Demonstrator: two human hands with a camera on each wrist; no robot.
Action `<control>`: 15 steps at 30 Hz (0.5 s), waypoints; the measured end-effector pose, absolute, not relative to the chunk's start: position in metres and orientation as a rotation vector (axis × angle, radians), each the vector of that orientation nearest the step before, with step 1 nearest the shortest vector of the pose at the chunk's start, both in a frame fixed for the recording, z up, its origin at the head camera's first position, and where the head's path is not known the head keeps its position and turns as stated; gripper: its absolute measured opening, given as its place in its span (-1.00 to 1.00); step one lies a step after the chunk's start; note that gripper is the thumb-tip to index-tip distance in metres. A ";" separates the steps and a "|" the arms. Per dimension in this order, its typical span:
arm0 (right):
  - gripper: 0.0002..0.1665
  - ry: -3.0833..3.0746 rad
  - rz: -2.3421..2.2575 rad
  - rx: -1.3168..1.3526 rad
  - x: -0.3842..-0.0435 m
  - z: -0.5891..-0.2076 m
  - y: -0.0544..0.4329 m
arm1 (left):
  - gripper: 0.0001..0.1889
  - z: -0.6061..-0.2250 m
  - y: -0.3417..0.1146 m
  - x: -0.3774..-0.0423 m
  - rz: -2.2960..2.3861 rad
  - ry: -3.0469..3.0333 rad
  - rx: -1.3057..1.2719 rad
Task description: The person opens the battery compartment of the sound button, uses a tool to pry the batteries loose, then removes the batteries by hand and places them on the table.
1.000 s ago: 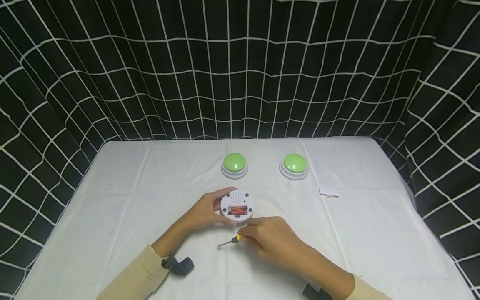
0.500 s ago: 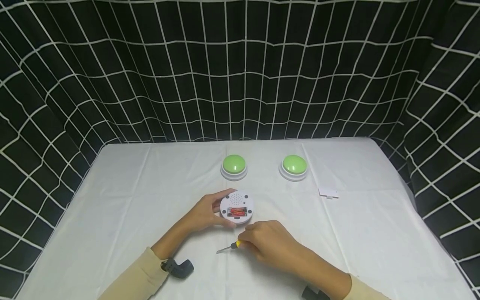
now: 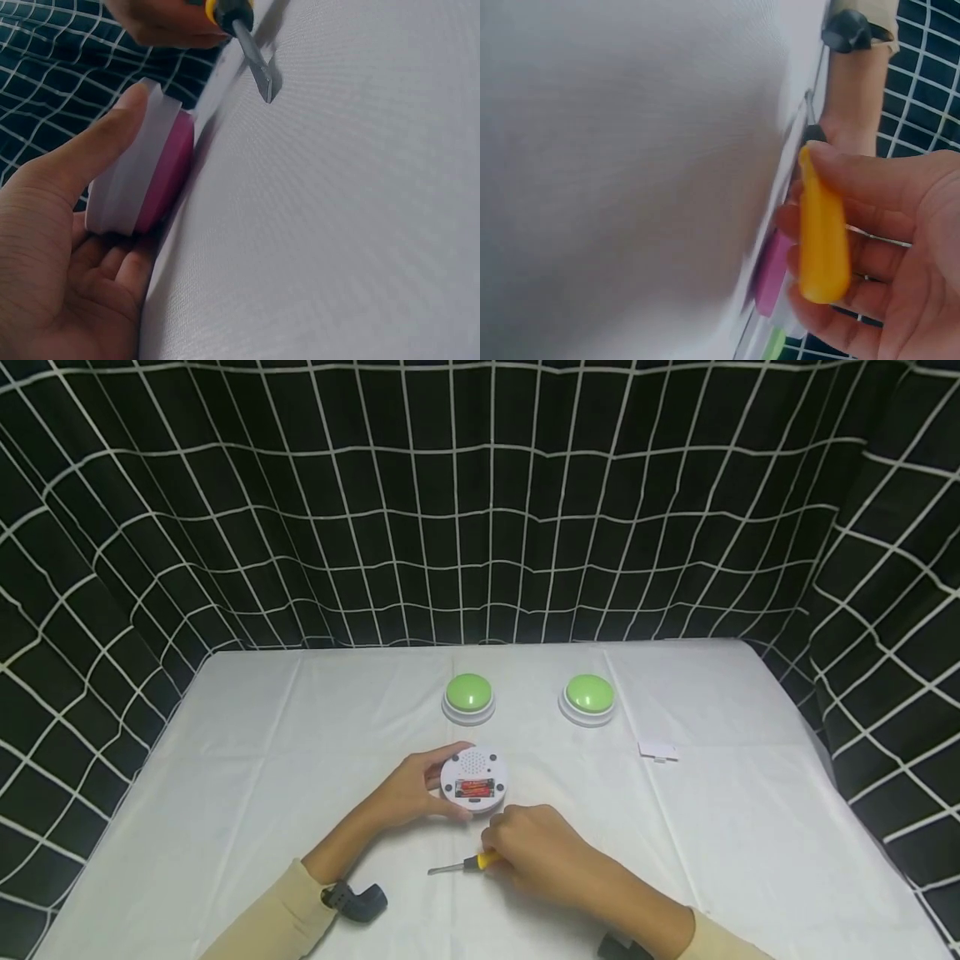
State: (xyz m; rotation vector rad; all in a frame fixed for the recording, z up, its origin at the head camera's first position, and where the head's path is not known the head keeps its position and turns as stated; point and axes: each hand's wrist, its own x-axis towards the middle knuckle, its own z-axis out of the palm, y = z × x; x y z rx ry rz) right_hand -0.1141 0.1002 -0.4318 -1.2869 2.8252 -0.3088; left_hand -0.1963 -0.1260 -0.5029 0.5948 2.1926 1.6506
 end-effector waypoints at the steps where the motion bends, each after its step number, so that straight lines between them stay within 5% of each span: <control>1: -0.81 2.825 -0.296 -1.286 -0.114 -0.432 0.100 | 0.06 -0.503 -0.126 -0.196 1.654 2.191 0.597; 15: -0.86 2.777 -0.250 -1.283 -0.117 -0.433 0.093 | 0.05 -0.503 -0.128 -0.196 1.659 2.172 0.600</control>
